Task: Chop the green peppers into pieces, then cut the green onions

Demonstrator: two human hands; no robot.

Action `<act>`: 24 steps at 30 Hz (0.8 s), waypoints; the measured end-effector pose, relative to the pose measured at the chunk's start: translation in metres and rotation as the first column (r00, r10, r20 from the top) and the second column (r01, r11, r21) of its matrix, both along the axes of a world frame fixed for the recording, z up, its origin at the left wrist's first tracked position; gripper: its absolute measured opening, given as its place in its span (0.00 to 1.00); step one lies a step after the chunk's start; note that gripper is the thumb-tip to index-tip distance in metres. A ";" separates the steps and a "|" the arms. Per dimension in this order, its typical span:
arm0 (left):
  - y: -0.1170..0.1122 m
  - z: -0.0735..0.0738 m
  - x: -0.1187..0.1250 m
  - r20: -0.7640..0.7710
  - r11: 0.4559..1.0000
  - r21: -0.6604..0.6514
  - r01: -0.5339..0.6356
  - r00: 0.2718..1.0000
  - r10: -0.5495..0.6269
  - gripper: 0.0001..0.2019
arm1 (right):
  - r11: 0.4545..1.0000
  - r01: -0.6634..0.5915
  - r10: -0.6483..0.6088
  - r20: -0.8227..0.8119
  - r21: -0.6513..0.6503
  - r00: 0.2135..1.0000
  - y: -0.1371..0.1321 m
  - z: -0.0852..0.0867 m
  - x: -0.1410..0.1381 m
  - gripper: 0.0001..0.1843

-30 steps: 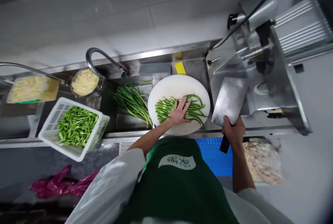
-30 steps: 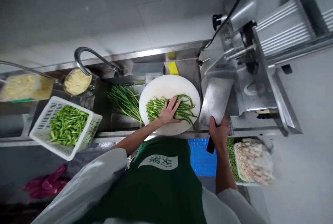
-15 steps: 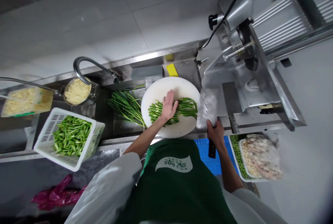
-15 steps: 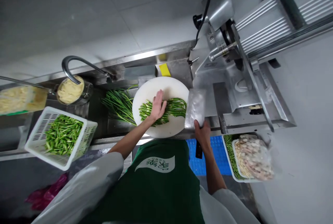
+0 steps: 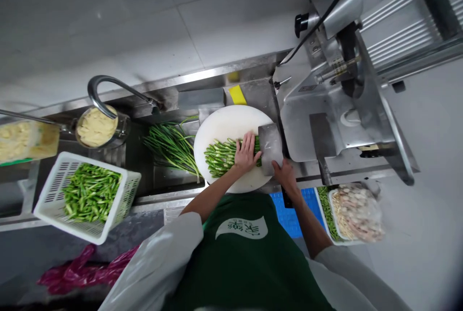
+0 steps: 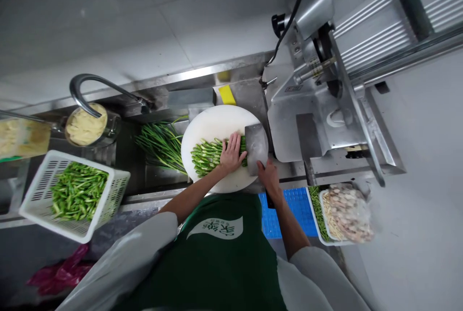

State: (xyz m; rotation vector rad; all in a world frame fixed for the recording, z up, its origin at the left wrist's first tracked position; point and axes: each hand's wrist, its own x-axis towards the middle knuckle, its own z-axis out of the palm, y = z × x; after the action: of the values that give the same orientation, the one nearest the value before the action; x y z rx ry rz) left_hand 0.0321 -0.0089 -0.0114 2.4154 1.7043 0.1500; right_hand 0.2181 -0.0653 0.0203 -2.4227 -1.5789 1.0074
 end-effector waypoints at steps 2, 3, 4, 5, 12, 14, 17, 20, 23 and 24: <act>0.001 0.000 0.004 -0.013 1.000 -0.015 0.018 1.000 -0.018 0.39 | 1.000 -0.002 0.002 0.012 -0.024 1.000 -0.003 0.000 -0.002 0.23; 0.002 0.000 0.005 -0.018 1.000 -0.023 0.021 1.000 -0.022 0.39 | 0.999 0.000 0.000 0.019 -0.036 1.000 -0.004 0.000 -0.003 0.23; 0.002 -0.001 0.006 -0.021 0.999 -0.032 0.024 0.999 -0.025 0.39 | 0.999 0.001 0.000 0.024 -0.046 1.000 -0.004 0.000 -0.004 0.23; 0.003 -0.002 0.006 -0.022 0.999 -0.041 0.027 0.999 -0.027 0.39 | 0.999 0.000 0.001 0.025 -0.053 1.000 -0.004 0.000 -0.004 0.23; 0.006 -0.001 0.004 0.057 0.996 -0.087 0.032 0.998 -0.027 0.39 | 0.998 -0.066 0.066 0.019 -0.013 0.998 0.013 -0.001 -0.001 0.20; 0.006 0.001 0.004 0.077 0.994 -0.107 0.026 0.997 -0.018 0.39 | 0.995 -0.096 0.096 0.016 -0.005 0.995 0.018 -0.001 -0.002 0.20; 0.005 0.003 0.005 0.097 0.992 -0.125 0.026 0.995 -0.013 0.40 | 0.993 -0.116 0.116 0.034 -0.005 0.993 0.022 -0.001 -0.006 0.20; 0.005 0.003 0.005 0.125 0.990 -0.135 0.025 0.992 -0.008 0.40 | 0.993 -0.115 0.117 0.063 -0.028 0.991 0.025 -0.002 -0.014 0.21; 0.009 -0.001 0.002 0.161 0.990 -0.141 0.028 0.987 -0.005 0.39 | 0.994 -0.104 0.107 0.081 -0.040 0.991 0.033 -0.001 -0.027 0.21; 0.010 -0.002 0.001 0.163 0.990 -0.141 0.023 0.987 0.000 0.39 | 0.995 -0.093 0.096 0.085 -0.038 0.992 0.037 0.000 -0.032 0.21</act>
State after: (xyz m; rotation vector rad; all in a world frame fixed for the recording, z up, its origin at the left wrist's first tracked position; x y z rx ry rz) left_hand 0.0334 0.0012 -0.0132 2.2438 1.5737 0.2101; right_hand 0.1857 -0.0286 0.0206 -2.4664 -1.7338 0.9632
